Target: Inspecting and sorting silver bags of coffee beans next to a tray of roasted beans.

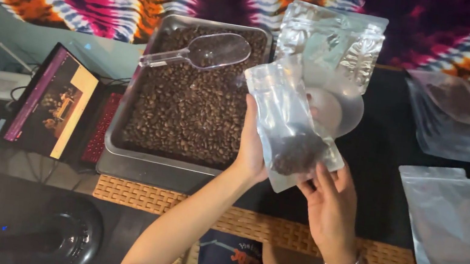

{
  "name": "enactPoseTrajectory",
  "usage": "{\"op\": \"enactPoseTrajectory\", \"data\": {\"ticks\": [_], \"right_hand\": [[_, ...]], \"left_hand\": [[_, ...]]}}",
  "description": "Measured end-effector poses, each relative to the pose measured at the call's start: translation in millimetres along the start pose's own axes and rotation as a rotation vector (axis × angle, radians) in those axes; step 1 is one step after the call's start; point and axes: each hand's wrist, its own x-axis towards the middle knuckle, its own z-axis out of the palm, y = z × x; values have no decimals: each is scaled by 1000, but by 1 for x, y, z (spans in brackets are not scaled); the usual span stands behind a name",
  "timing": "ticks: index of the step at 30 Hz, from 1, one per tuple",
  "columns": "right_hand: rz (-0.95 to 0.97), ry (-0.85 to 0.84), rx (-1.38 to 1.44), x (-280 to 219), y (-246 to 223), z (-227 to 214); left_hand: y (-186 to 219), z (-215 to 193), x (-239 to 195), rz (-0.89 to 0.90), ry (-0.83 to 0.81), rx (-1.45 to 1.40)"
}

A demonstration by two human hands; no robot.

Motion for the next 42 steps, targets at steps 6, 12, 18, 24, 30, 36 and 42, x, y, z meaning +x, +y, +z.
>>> {"op": "enactPoseTrajectory", "data": {"ticks": [6,12,18,24,30,36,42], "right_hand": [[-46,86,-34,26,4,-16],[-187,80,-126,63,-28,-31],[-115,-193,-310,91,-61,-15],[-67,-100,-538,150,-47,-17],[-3,-85,-642,150,-58,16],[40,-192,-533,145,-64,47],[6,-212,-555,126,-70,81]], "left_hand": [[-15,-15,7,170,141,86],[-26,-17,-3,214,77,308],[-20,-24,2,262,119,222],[-1,-10,-2,225,194,132],[2,-20,9,205,205,-63],[3,-37,21,231,244,-171],[9,-31,19,236,228,-228]]}}
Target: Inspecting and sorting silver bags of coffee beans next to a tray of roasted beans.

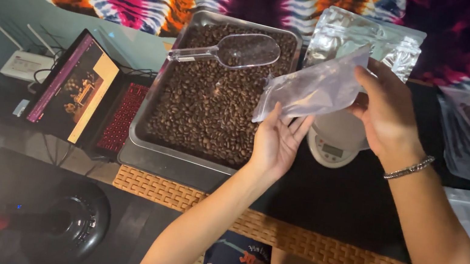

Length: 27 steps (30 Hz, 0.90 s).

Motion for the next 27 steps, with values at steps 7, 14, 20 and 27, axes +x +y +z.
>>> {"op": "enactPoseTrajectory", "data": {"ticks": [7,14,20,27], "right_hand": [[-198,38,-23,28,23,14],[-547,30,-378,-6,-25,24],[-656,10,-505,-8,-34,25],[-652,90,-509,1,-27,13]], "left_hand": [[0,-15,9,-41,-37,-81],[-2,-7,-1,-237,-55,150],[0,-4,-5,-321,-111,158],[-4,-18,5,-223,-19,103]]}}
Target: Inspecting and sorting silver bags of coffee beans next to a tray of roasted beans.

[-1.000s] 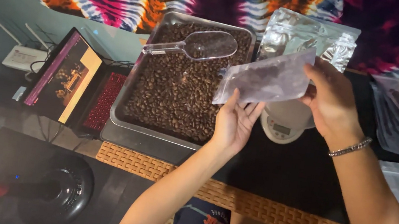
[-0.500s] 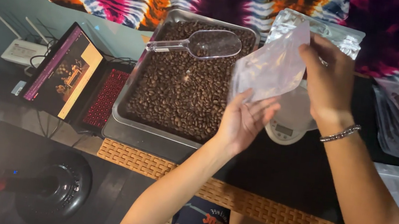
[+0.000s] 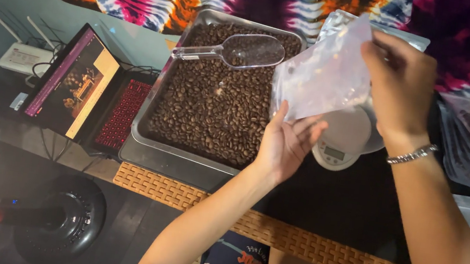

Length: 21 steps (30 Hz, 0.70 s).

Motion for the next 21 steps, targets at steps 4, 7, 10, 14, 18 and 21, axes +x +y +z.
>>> {"op": "enactPoseTrajectory", "data": {"ticks": [4,7,10,14,18,21], "right_hand": [[32,22,21,-15,29,-15],[169,-1,-94,-39,27,-26],[408,-145,40,-70,29,-34],[506,-228,309,-95,46,-36],[390,-128,233,-89,41,-32],[140,20,37,-62,54,-33]], "left_hand": [[3,7,-2,156,-6,-72],[9,12,0,231,117,-116],[13,15,-4,319,180,-95],[15,17,-8,326,310,-34],[16,16,-6,322,213,-143],[16,15,-7,301,242,-127]]}}
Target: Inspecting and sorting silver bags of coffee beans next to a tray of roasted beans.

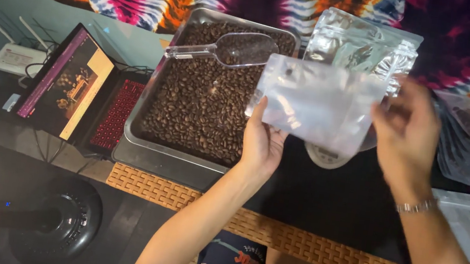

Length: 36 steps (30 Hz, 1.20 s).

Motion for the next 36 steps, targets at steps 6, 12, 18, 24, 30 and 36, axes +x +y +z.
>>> {"op": "enactPoseTrajectory", "data": {"ticks": [6,12,18,24,30,36], "right_hand": [[-367,63,-129,57,-11,3],[-166,-15,26,68,-47,28],[169,-155,254,76,-60,52],[162,-214,164,59,-82,55],[88,-190,130,58,-79,54],[115,-135,-60,52,-69,40]], "left_hand": [[-8,12,-17,-45,-15,171],[-3,8,-10,-28,-99,11],[1,9,-7,-33,-22,20],[2,13,-9,-4,18,65],[-5,-2,7,-59,-22,33],[-6,-13,17,13,-66,-25]]}}
